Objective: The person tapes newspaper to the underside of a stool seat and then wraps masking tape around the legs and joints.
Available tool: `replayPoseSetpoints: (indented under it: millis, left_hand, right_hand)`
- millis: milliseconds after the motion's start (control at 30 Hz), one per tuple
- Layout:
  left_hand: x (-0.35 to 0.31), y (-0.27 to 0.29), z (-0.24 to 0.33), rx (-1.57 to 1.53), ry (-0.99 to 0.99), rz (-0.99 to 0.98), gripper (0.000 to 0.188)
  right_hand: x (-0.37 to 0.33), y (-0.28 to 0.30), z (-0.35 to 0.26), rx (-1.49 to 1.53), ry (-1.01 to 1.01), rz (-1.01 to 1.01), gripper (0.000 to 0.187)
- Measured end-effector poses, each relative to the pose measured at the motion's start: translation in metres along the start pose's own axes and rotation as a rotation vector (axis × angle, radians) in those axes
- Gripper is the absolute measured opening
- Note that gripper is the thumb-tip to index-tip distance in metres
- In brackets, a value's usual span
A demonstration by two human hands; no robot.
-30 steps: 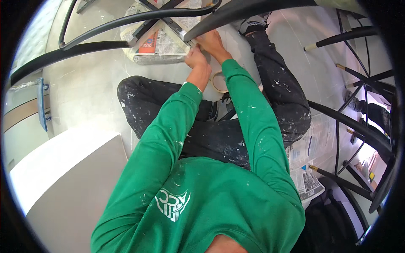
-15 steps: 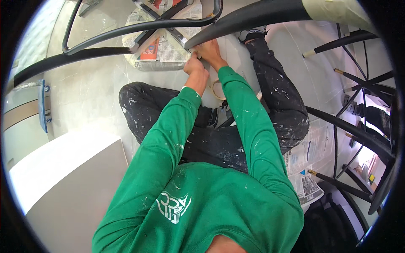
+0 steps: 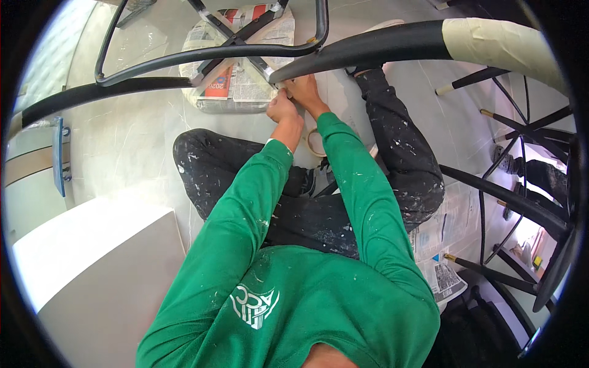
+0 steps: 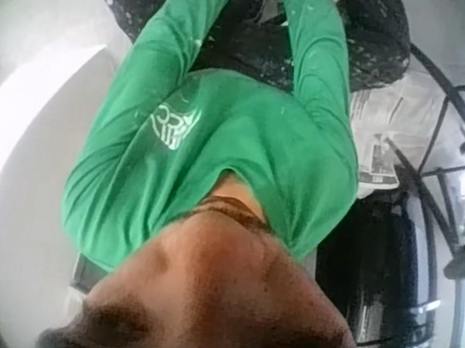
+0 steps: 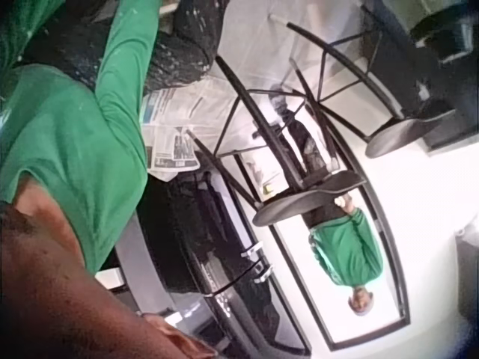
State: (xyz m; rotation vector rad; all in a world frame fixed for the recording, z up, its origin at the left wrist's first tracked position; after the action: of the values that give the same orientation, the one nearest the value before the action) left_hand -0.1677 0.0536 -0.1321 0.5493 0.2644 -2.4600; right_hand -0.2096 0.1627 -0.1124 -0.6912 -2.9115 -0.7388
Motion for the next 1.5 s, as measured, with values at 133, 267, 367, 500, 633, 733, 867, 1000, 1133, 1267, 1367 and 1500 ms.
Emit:
replayPoseSetpoints:
  millis: [133,267,367,500,633,733,867,1000,1133,1267,1367,1500]
  left_hand:
    - [-0.013,-0.003,0.008,0.04,-0.029,0.017,0.026]
    - [-0.018,-0.002,0.008,0.094,-0.021,0.049,0.027]
    - [-0.002,-0.001,0.0,0.097,-0.095,0.099,0.028]
    - [0.005,0.0,-0.008,0.155,-0.055,0.118,0.033]
    - [0.007,0.001,-0.011,0.159,-0.031,0.119,0.035]
    - [0.015,0.005,-0.008,0.124,0.018,0.083,0.033]
    - [0.002,-0.006,-0.005,0.068,0.036,-0.009,0.023]
    - [0.016,-0.002,-0.002,0.066,0.009,-0.005,0.026]
    - [0.031,0.0,-0.003,0.149,0.011,0.055,0.035]
    - [0.028,0.003,-0.004,0.152,-0.04,0.026,0.036]
    - [0.031,0.001,0.001,0.253,-0.055,-0.097,0.037]
    - [0.047,0.012,0.014,0.402,-0.017,-0.302,0.034]
  right_hand:
    - [0.004,0.005,0.004,-0.022,-0.005,-0.044,0.029]
    - [0.0,0.004,0.011,0.025,-0.052,-0.064,0.033]
    - [0.0,-0.004,0.01,0.068,-0.057,-0.05,0.034]
    - [-0.004,-0.005,0.017,0.084,-0.051,0.0,0.03]
    - [-0.005,-0.006,0.015,0.07,-0.069,0.005,0.028]
    - [-0.007,-0.011,0.004,0.095,-0.096,-0.03,0.027]
    - [-0.001,-0.006,0.02,0.051,-0.153,-0.002,0.027]
    - [0.002,-0.012,0.011,0.078,-0.225,-0.039,0.031]
    - [0.011,-0.014,0.011,-0.064,-0.259,-0.079,0.039]
    - [0.01,-0.017,0.018,0.001,-0.288,-0.081,0.045]
    - [0.01,-0.016,0.03,0.023,-0.257,-0.057,0.047]
    - [0.002,-0.014,0.027,0.076,-0.232,-0.043,0.044]
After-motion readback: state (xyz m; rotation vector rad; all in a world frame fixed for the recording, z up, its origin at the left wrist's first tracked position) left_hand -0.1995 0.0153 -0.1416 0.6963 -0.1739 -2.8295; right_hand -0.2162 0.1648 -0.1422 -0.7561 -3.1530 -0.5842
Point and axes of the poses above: each hand's wrist, its own x-axis towards the middle knuckle, its own y-axis out of the back of the hand, z = x × y, the point moved 5 cm from there along x, towards the middle knuckle, and after that the axes turned 9 degrees about -y, right-handed, at the moved point
